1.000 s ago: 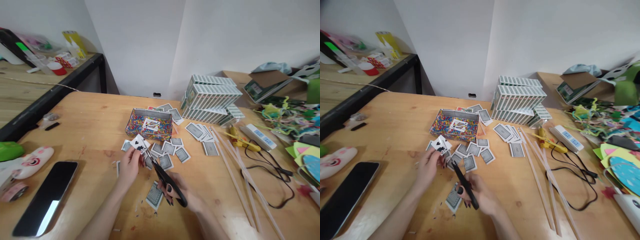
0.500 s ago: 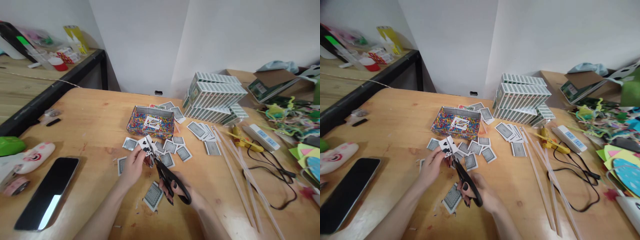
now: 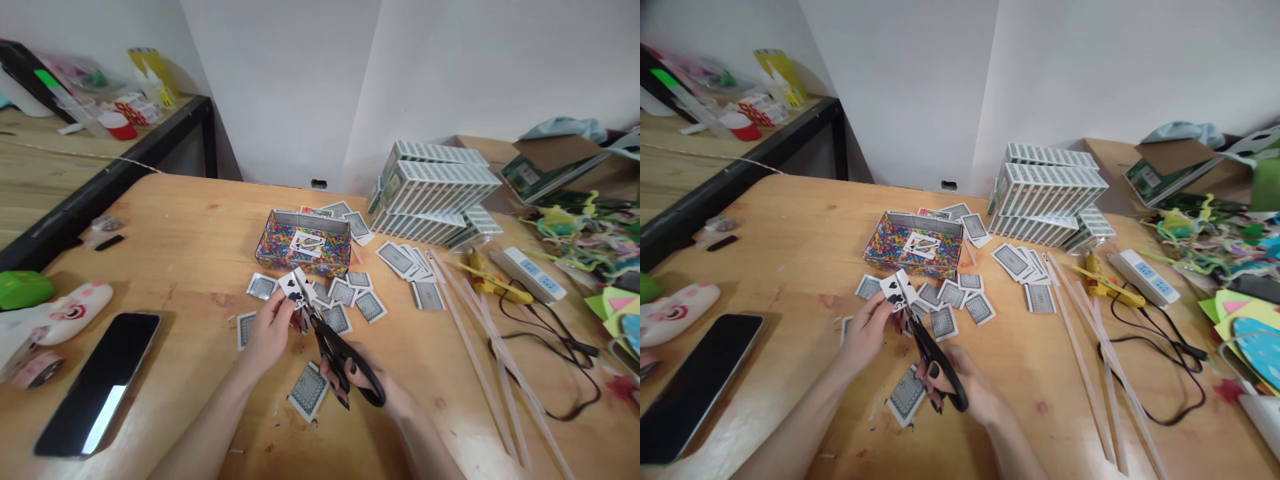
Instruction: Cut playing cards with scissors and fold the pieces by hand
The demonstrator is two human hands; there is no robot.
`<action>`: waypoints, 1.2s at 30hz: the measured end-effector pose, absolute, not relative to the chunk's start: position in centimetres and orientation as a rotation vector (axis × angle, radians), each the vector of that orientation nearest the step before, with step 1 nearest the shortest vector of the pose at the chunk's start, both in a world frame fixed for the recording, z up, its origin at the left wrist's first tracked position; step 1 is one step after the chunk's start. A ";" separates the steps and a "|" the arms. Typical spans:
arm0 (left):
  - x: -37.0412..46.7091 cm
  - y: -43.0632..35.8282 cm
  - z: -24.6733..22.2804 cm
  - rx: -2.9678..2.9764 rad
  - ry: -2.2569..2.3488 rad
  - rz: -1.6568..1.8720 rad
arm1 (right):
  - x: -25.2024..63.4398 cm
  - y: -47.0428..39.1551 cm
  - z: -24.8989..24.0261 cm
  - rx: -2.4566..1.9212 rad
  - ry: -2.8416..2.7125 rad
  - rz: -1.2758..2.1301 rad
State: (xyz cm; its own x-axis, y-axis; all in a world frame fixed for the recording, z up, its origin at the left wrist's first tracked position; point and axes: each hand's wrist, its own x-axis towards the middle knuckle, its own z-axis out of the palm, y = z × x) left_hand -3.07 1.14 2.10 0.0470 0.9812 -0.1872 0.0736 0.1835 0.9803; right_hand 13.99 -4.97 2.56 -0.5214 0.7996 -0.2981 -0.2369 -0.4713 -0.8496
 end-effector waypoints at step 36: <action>-3.2 1.4 2.4 1.170 1.366 0.978 | 13.2 -5.0 1.4 -1.057 -0.841 2.020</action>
